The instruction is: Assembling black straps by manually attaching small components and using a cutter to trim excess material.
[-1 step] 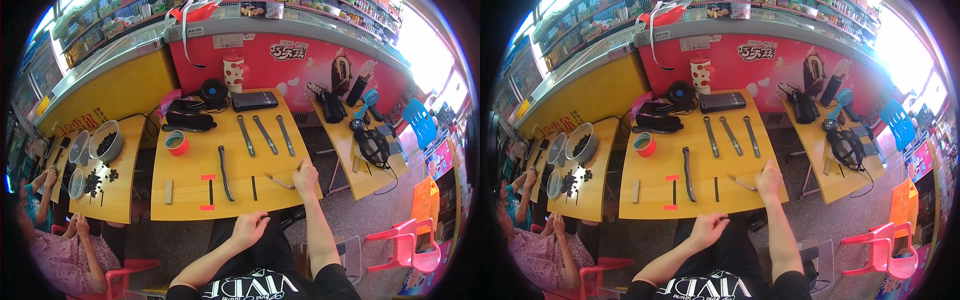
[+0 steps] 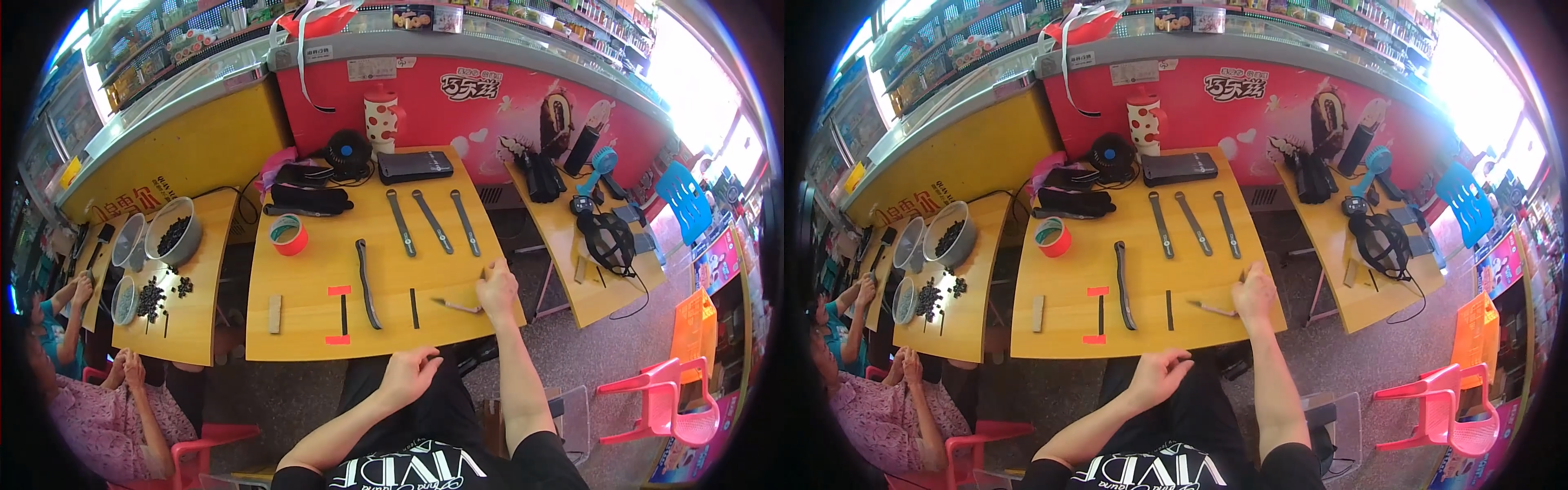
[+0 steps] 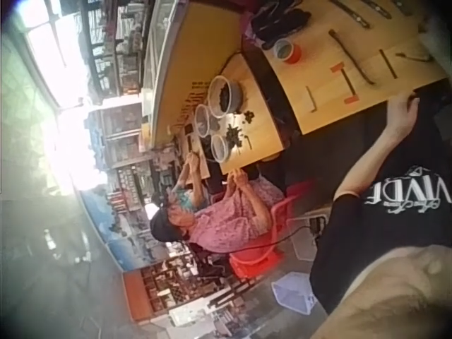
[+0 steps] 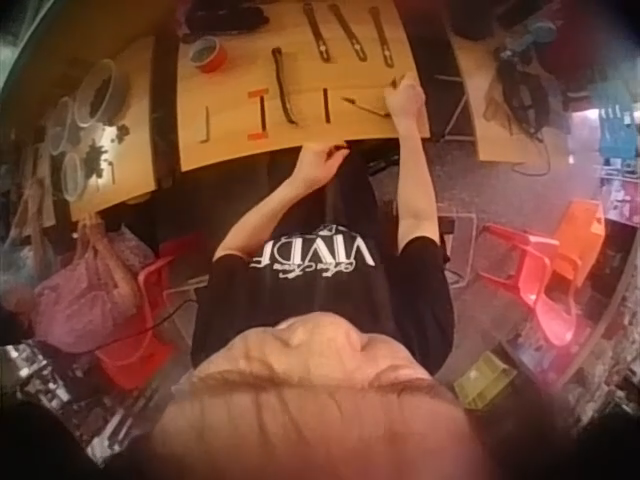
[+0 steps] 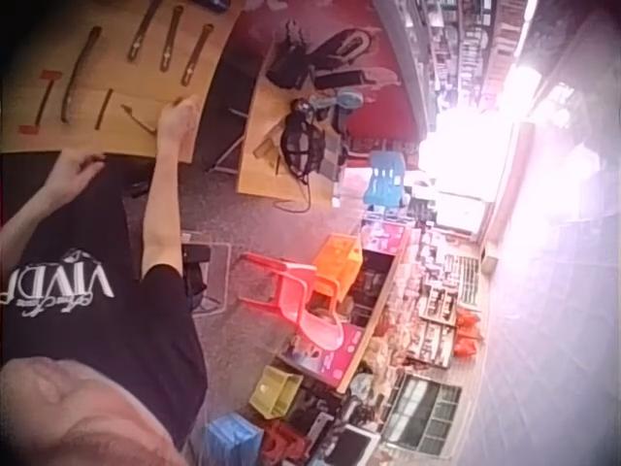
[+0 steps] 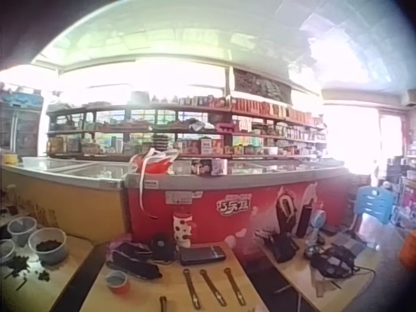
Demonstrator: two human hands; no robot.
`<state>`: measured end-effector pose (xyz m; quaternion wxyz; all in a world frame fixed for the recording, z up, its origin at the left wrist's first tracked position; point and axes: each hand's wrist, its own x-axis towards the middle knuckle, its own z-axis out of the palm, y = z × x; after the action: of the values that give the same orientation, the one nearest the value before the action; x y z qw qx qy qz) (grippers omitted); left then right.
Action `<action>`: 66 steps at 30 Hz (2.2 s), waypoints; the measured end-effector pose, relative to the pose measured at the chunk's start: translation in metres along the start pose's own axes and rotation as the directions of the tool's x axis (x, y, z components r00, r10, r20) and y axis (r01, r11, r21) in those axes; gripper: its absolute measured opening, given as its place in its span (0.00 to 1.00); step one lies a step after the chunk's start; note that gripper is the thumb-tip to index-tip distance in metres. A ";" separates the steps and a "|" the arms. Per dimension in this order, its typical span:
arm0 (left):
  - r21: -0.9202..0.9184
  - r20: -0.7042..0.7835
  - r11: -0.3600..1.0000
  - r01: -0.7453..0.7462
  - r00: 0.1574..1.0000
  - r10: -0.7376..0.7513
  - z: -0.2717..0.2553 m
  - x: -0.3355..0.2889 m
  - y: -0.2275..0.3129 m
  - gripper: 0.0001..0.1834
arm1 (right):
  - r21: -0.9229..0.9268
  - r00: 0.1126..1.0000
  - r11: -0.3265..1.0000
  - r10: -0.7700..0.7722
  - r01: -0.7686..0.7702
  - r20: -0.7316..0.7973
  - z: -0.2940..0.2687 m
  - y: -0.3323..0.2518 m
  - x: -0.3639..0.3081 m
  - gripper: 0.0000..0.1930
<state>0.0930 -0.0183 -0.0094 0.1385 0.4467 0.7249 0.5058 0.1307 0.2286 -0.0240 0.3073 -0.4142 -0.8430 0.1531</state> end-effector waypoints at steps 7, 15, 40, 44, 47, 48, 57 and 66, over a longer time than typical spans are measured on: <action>-0.418 0.360 0.715 0.561 0.825 -0.436 0.008 0.017 0.011 0.21 | 0.737 0.953 0.605 0.216 -0.301 0.211 -0.012 0.001 -0.028 0.17; -0.782 0.323 0.359 0.510 0.824 -0.466 0.031 0.034 0.001 0.16 | 0.929 0.961 0.254 0.122 -0.270 0.246 -0.047 -0.017 -0.063 0.08; -0.214 -0.150 0.977 0.011 0.988 -0.044 -0.054 -0.009 0.048 0.02 | 0.824 0.875 0.563 -0.370 -0.057 0.313 -0.100 -0.110 -0.085 0.11; -0.074 -0.156 0.984 -0.163 0.976 0.150 -0.055 -0.014 0.044 0.06 | 0.793 0.831 0.601 -0.390 -0.096 0.396 -0.101 -0.119 -0.082 0.12; -0.084 -0.118 0.975 -0.206 0.974 0.195 -0.054 -0.013 0.040 0.07 | 0.800 0.794 0.598 -0.462 -0.050 0.395 -0.097 -0.116 -0.081 0.12; -0.085 -0.116 0.975 -0.206 0.974 0.196 -0.055 -0.014 0.039 0.07 | 0.803 0.791 0.592 -0.460 -0.065 0.403 -0.097 -0.117 -0.081 0.12; -0.178 0.033 0.972 -0.154 0.986 0.162 -0.061 -0.017 0.039 0.05 | 0.820 0.758 0.549 -0.463 -0.161 0.459 -0.099 -0.121 -0.080 0.12; -0.037 0.039 0.987 -0.155 0.987 0.157 -0.055 -0.020 0.043 0.07 | 0.815 0.733 0.528 -0.452 -0.239 0.508 -0.085 -0.110 -0.082 0.11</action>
<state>0.0902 -0.0643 0.0475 0.1213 0.5102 0.6761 0.5175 0.1577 0.0963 0.0654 0.1518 -0.0709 -0.7363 0.6556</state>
